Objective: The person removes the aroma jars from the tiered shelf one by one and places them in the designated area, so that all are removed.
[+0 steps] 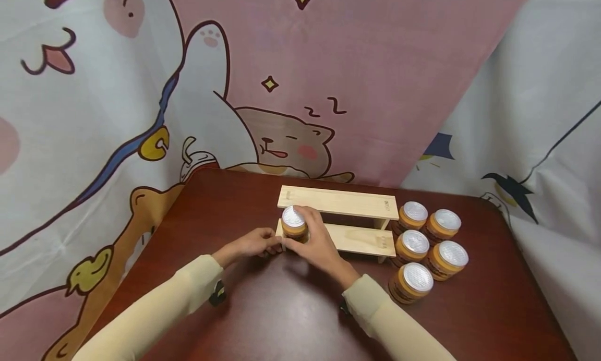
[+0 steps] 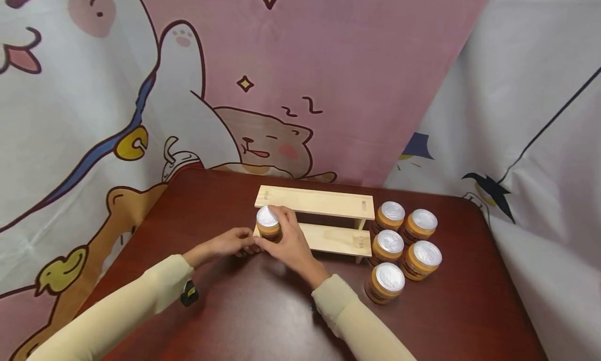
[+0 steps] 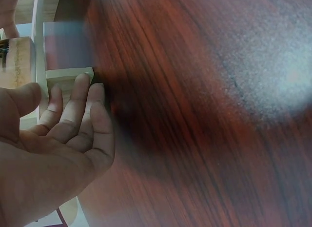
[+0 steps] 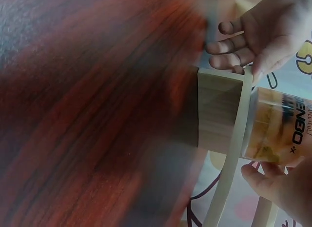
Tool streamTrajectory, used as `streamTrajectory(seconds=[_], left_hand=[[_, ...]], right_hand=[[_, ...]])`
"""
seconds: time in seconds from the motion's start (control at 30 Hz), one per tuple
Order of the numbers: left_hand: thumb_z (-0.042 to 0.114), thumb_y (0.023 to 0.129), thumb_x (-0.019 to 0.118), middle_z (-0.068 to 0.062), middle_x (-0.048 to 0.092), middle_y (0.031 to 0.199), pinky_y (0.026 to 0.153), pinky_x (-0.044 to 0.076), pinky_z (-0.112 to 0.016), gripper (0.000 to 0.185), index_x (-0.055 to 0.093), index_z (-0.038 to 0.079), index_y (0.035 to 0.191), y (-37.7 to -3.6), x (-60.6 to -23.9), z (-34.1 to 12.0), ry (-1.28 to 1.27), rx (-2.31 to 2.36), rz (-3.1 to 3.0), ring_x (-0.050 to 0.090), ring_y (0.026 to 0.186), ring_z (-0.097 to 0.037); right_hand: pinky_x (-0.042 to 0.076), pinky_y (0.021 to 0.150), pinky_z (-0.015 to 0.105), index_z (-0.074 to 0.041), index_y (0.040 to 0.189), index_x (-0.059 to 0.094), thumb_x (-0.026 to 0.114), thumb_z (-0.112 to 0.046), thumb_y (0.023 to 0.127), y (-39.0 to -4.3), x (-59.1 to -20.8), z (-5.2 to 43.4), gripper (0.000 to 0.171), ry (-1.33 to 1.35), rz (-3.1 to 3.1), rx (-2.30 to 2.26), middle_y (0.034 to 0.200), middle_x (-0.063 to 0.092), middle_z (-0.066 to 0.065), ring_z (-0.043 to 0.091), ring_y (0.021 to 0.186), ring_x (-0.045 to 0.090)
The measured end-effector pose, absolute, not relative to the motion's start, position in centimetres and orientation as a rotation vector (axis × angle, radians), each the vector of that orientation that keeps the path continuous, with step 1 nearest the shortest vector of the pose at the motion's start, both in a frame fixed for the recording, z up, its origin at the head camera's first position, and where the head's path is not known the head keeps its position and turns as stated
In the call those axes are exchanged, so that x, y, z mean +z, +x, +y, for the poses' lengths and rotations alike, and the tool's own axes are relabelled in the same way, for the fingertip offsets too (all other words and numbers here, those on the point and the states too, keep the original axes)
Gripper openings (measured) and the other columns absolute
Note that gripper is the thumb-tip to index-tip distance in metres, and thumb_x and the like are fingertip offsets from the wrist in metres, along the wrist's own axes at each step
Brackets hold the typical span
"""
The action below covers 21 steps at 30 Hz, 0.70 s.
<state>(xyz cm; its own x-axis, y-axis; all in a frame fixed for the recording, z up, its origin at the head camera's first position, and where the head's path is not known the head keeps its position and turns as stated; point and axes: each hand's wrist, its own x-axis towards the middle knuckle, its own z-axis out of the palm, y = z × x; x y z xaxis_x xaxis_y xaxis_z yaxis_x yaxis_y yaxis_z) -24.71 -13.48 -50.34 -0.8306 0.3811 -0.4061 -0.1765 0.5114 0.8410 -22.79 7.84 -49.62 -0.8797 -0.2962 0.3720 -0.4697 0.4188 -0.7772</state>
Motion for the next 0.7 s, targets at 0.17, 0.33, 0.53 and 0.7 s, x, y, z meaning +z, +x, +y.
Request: streamTrajectory(seconds=[0.17, 0.33, 0.53, 0.7], left_hand=[[0.028, 0.105, 0.053, -0.019, 0.073, 0.109, 0.074, 0.053, -0.035, 0.033, 0.058, -0.005, 0.103, -24.86, -50.65, -13.39, 0.168, 1.306, 2.196, 0.069, 0.098, -0.027], [0.029, 0.105, 0.052, -0.019, 0.073, 0.108, 0.073, 0.053, -0.035, 0.034, 0.057, -0.004, 0.102, -24.93, -50.69, -13.42, 0.177, 1.299, 2.206, 0.069, 0.097, -0.026], [0.027, 0.105, 0.052, -0.019, 0.073, 0.106, 0.071, 0.052, -0.034, 0.032, 0.057, -0.004, 0.1, -24.8, -50.73, -13.34, 0.179, 1.318, 2.205, 0.069, 0.094, -0.026], [0.026, 0.105, 0.052, -0.02, 0.073, 0.106, 0.071, 0.052, -0.033, 0.03, 0.057, -0.004, 0.101, -24.71, -50.65, -13.3, 0.168, 1.33, 2.195, 0.069, 0.094, -0.026]], right_hand=[[0.047, 0.1, 0.051, -0.021, 0.144, 0.047, 0.086, -0.024, 0.079, -22.79, -49.68, 7.85, 0.076, 0.678, -2.491, 1.438, 0.138, 0.046, 0.015, 0.031, 0.12, 0.056], [0.049, 0.097, 0.05, -0.021, 0.145, 0.045, 0.085, -0.022, 0.079, -22.85, -49.92, 7.62, 0.077, 0.651, -2.517, 1.38, 0.137, 0.046, 0.017, 0.034, 0.118, 0.058], [0.051, 0.095, 0.048, -0.021, 0.145, 0.044, 0.084, -0.02, 0.081, -22.87, -50.45, 7.27, 0.075, 0.62, -2.509, 1.327, 0.136, 0.045, 0.017, 0.033, 0.116, 0.059], [0.05, 0.098, 0.049, -0.017, 0.145, 0.045, 0.083, -0.017, 0.08, -22.75, -50.54, 7.16, 0.075, 0.598, -2.476, 1.359, 0.137, 0.046, 0.017, 0.033, 0.119, 0.058]])
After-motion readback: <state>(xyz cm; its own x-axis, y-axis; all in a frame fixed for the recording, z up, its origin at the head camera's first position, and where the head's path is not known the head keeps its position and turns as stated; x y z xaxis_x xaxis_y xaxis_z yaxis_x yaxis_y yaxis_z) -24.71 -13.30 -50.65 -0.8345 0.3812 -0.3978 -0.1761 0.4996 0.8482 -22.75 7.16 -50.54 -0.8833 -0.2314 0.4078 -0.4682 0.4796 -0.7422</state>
